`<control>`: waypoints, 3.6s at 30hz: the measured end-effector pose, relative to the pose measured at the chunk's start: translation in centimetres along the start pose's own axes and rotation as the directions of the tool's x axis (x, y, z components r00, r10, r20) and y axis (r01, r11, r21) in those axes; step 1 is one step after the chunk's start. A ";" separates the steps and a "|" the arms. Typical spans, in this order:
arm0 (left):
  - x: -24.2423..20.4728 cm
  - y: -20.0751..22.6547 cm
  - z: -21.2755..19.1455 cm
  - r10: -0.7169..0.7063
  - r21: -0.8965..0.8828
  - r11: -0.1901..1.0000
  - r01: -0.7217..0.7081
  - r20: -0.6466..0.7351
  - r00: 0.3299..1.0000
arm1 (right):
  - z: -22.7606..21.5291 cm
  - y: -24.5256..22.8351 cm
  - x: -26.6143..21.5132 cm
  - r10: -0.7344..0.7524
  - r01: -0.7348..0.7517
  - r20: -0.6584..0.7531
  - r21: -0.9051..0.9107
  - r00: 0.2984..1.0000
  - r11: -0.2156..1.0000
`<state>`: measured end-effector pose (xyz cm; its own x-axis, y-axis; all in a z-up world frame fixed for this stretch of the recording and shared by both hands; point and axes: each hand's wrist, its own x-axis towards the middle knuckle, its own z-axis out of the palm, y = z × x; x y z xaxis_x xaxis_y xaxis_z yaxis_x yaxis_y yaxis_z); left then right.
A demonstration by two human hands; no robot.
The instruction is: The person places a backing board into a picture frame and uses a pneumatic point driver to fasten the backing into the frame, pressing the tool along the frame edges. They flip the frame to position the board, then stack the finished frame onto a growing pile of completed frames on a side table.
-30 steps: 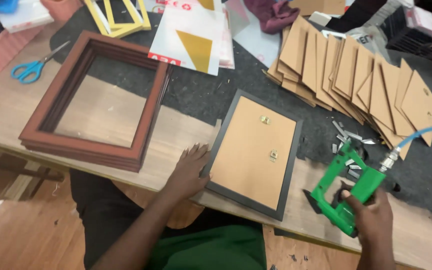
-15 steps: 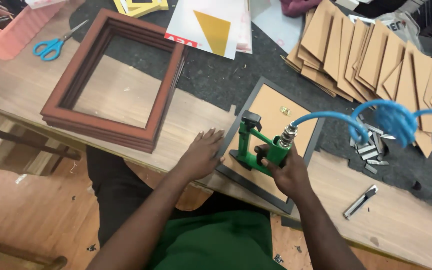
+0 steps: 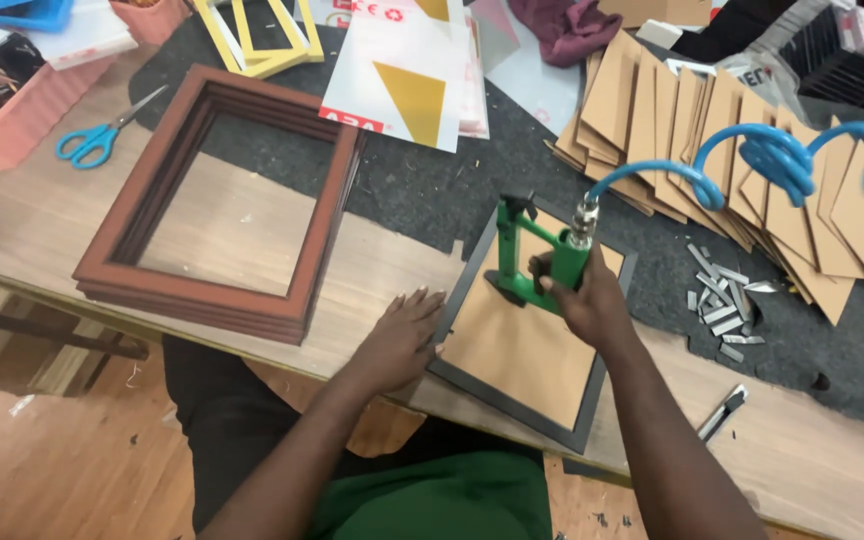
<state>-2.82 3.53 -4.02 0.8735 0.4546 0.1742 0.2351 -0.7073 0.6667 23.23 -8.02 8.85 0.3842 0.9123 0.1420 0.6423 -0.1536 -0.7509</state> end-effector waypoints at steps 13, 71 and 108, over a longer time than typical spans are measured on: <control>0.4 0.6 -0.4 -0.052 0.023 0.998 0.050 0.077 0.996 | -1.3 8.7 9.0 -0.138 0.144 -0.218 0.011 0.966 0.989; 1.6 5.8 -2.4 -0.183 -0.058 0.983 0.176 -0.432 0.883 | -1.7 3.9 5.9 -0.151 0.133 -0.115 -0.157 0.982 0.979; 21.2 7.5 -7.0 -0.018 -0.064 0.998 0.028 0.152 0.988 | -17.1 2.8 -21.6 0.049 0.123 -0.740 0.175 0.671 0.977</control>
<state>14.49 11.73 9.74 0.9238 0.3795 0.0505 0.2312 -0.6583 0.7164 28.09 -34.61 14.73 0.7796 0.3242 0.5359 0.5582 0.0285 -0.8292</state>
